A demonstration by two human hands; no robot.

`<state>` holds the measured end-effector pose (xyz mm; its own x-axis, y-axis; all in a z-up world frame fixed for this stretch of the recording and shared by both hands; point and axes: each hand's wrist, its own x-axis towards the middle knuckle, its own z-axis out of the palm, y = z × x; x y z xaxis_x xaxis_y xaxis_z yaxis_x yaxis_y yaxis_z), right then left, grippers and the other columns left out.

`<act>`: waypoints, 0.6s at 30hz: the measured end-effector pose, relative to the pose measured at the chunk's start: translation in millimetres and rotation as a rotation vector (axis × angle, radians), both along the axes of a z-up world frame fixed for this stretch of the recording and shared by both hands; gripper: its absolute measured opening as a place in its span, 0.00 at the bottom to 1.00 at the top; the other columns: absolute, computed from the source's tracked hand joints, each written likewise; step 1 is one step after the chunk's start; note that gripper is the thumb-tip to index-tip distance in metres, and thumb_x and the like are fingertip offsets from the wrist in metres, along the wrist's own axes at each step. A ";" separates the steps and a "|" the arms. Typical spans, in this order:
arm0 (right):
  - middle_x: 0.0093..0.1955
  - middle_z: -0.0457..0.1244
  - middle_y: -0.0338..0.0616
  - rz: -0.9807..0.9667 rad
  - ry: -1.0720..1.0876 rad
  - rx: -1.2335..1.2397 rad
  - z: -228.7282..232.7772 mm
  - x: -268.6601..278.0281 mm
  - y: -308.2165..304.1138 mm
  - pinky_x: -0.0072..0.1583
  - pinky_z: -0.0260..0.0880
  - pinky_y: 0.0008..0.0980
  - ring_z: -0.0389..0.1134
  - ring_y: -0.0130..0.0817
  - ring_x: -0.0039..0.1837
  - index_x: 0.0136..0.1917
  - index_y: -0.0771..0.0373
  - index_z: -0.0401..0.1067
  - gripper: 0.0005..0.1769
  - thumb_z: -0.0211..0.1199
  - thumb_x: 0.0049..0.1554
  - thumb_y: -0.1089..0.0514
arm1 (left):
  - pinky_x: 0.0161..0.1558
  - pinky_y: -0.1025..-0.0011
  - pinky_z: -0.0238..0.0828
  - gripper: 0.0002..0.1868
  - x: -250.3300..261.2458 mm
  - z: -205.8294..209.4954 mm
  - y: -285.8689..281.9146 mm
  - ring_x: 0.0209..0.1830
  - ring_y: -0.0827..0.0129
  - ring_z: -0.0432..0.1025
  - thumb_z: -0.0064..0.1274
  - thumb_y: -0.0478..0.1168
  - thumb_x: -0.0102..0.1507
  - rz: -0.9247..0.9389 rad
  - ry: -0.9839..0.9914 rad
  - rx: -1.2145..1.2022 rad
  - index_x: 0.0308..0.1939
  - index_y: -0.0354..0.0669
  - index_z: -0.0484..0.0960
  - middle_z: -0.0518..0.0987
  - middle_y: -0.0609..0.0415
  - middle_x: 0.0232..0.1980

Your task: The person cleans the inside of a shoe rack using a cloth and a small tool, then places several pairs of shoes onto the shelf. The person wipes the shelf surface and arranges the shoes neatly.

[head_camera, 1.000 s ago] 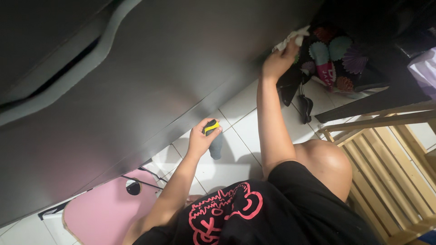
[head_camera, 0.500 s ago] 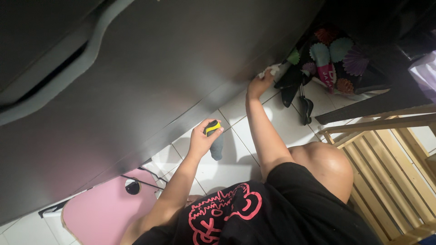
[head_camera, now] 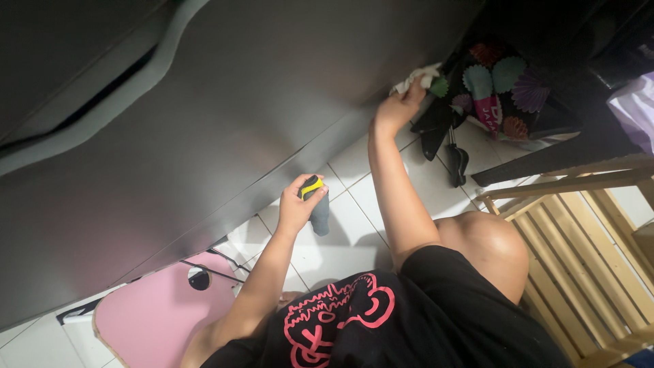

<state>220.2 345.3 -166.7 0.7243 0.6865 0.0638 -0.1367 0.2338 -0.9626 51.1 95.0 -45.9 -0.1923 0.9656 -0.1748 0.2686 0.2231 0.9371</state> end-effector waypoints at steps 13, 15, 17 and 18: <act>0.68 0.54 0.58 -0.026 -0.489 0.025 -20.2 -16.9 -30.7 0.72 0.57 0.37 0.58 0.53 0.71 0.68 0.76 0.66 0.35 0.45 0.46 0.80 | 0.50 0.74 0.73 0.17 -8.7 2.8 -13.4 0.44 0.74 0.77 0.66 0.43 0.60 0.044 0.039 -0.039 0.49 0.42 0.85 0.86 0.56 0.43; 0.68 0.55 0.60 -0.040 -0.492 -0.037 -65.0 -21.0 -27.1 0.72 0.56 0.40 0.58 0.55 0.71 0.67 0.77 0.66 0.33 0.46 0.47 0.79 | 0.51 0.75 0.73 0.16 -9.5 2.3 -15.0 0.45 0.74 0.78 0.66 0.43 0.60 0.047 0.029 -0.012 0.49 0.41 0.85 0.86 0.57 0.45; 0.65 0.58 0.56 -0.020 -0.448 -0.105 -108.3 -22.5 -26.9 0.71 0.60 0.40 0.62 0.52 0.69 0.65 0.75 0.67 0.29 0.48 0.50 0.78 | 0.52 0.75 0.73 0.16 -10.5 1.8 -18.7 0.46 0.74 0.78 0.66 0.42 0.60 0.053 0.017 -0.006 0.49 0.41 0.85 0.86 0.57 0.46; 0.64 0.60 0.56 -0.035 -0.411 -0.102 -124.6 -24.4 -24.3 0.71 0.61 0.39 0.63 0.50 0.68 0.65 0.74 0.68 0.25 0.48 0.55 0.76 | 0.51 0.75 0.73 0.16 -11.2 1.9 -20.6 0.46 0.74 0.78 0.66 0.42 0.60 0.055 0.011 -0.013 0.49 0.41 0.85 0.86 0.57 0.46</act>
